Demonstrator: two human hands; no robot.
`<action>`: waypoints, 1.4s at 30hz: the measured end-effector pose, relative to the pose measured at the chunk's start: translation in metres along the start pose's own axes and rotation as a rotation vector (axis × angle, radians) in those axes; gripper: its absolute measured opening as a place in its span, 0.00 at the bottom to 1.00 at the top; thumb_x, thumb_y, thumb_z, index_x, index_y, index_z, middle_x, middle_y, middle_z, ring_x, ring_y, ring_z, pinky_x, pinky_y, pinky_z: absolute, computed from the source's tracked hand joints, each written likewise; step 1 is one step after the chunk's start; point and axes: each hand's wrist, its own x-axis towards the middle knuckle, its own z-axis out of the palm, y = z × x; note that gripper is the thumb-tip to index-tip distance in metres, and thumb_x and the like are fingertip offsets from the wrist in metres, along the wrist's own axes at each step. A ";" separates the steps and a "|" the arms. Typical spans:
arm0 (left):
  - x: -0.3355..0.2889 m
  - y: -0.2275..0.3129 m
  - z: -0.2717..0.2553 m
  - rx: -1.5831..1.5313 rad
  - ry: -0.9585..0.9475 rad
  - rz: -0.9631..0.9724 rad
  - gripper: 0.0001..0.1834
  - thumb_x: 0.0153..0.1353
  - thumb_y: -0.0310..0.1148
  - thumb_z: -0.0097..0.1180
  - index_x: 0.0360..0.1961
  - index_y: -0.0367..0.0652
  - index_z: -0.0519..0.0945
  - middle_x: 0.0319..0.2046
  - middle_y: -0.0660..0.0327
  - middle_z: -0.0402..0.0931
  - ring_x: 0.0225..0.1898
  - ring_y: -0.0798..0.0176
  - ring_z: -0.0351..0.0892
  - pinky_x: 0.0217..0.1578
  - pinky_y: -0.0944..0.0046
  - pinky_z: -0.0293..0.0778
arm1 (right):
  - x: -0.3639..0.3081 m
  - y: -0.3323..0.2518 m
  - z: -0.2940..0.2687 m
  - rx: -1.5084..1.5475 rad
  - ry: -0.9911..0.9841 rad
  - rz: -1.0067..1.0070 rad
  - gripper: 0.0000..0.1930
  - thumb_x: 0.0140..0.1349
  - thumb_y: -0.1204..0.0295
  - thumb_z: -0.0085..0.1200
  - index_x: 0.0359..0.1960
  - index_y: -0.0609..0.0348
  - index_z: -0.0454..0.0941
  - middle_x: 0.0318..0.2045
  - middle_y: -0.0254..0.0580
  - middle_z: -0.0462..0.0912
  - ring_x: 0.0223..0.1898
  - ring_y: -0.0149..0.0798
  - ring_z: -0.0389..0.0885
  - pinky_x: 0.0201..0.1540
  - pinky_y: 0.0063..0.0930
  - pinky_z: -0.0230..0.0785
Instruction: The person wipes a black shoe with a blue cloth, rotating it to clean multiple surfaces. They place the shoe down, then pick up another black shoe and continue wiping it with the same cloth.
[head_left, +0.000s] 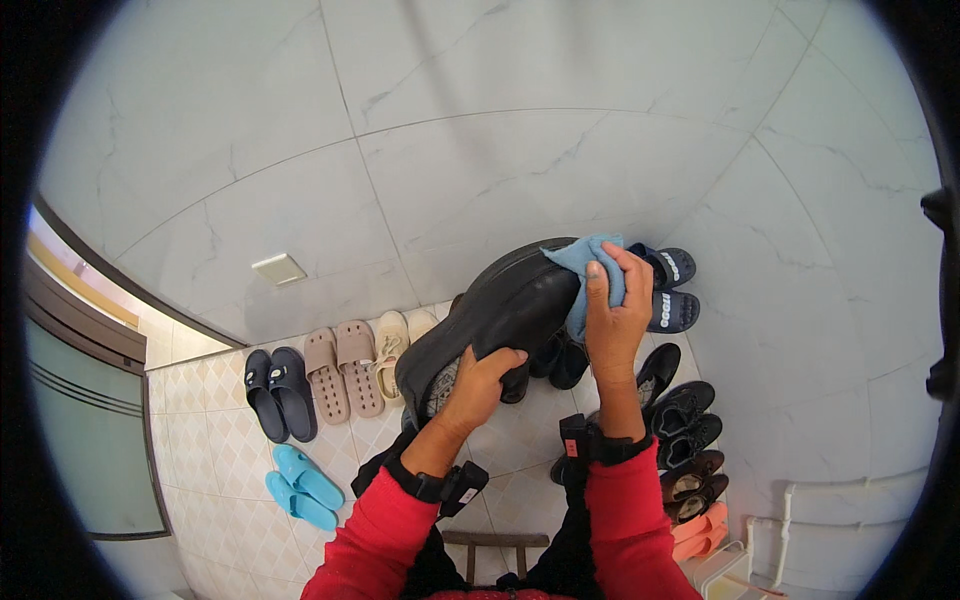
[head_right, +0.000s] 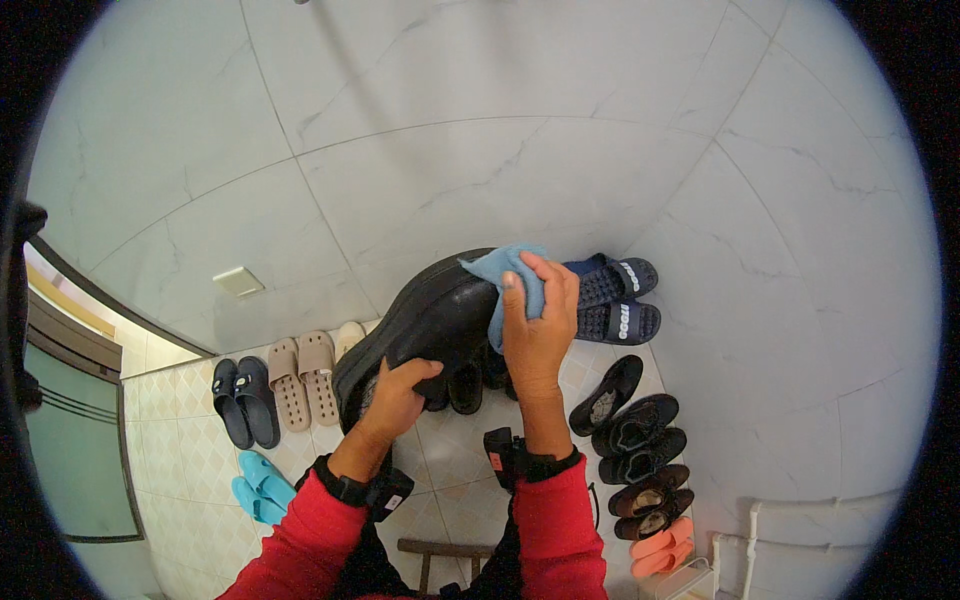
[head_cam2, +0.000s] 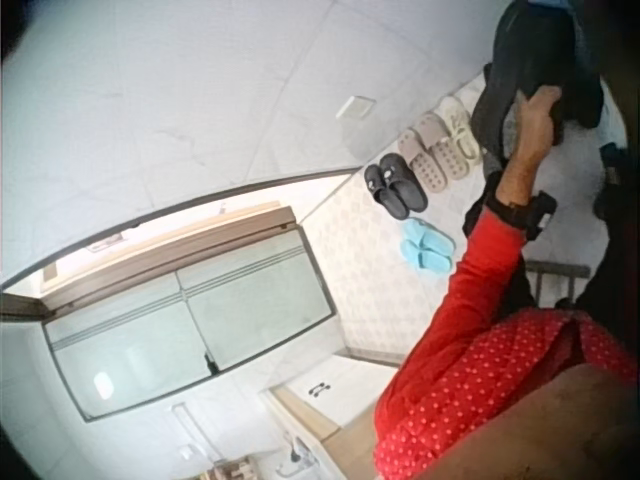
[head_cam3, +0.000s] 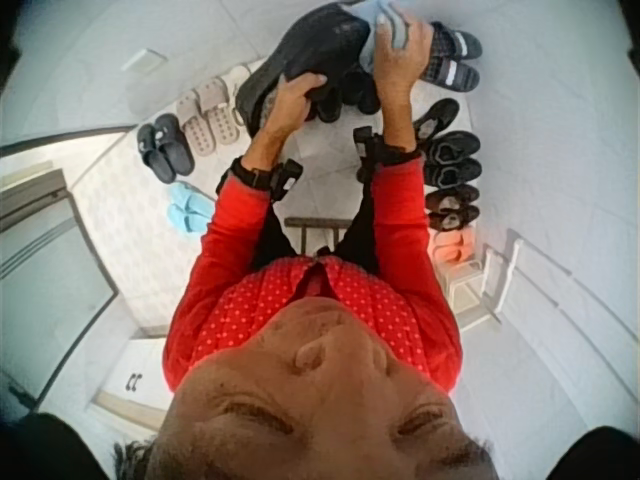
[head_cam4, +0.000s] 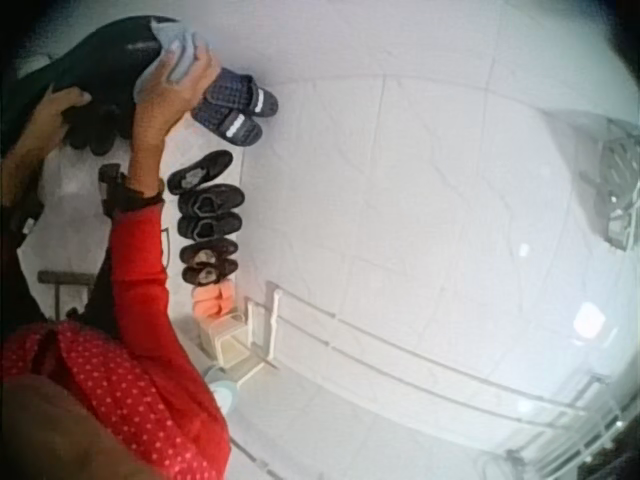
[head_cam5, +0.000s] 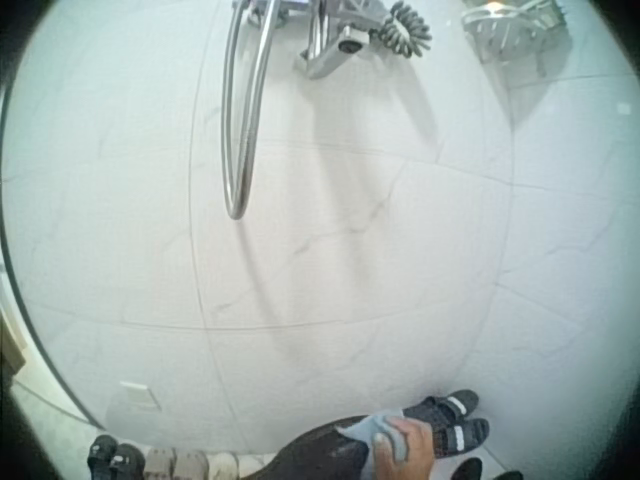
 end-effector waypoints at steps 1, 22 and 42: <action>0.000 0.003 -0.003 0.006 -0.039 -0.031 0.13 0.55 0.18 0.54 0.42 0.37 0.80 0.45 0.50 0.77 0.48 0.52 0.75 0.53 0.61 0.68 | -0.001 -0.002 0.002 0.004 -0.001 -0.009 0.12 0.62 0.72 0.59 0.45 0.62 0.79 0.45 0.47 0.76 0.47 0.45 0.76 0.53 0.34 0.68; 0.007 0.037 0.003 0.091 -0.063 -0.242 0.19 0.65 0.38 0.56 0.54 0.40 0.78 0.46 0.51 0.79 0.46 0.52 0.77 0.53 0.57 0.70 | 0.002 -0.019 0.001 -0.016 -0.022 -0.063 0.10 0.59 0.73 0.61 0.43 0.58 0.81 0.42 0.43 0.81 0.45 0.42 0.78 0.53 0.33 0.69; 0.012 0.052 0.000 -0.005 0.103 -0.113 0.19 0.61 0.39 0.61 0.46 0.34 0.81 0.43 0.50 0.80 0.45 0.51 0.77 0.54 0.59 0.68 | 0.008 -0.001 -0.008 0.327 0.145 0.320 0.12 0.67 0.69 0.56 0.47 0.63 0.78 0.43 0.38 0.80 0.44 0.31 0.76 0.50 0.25 0.68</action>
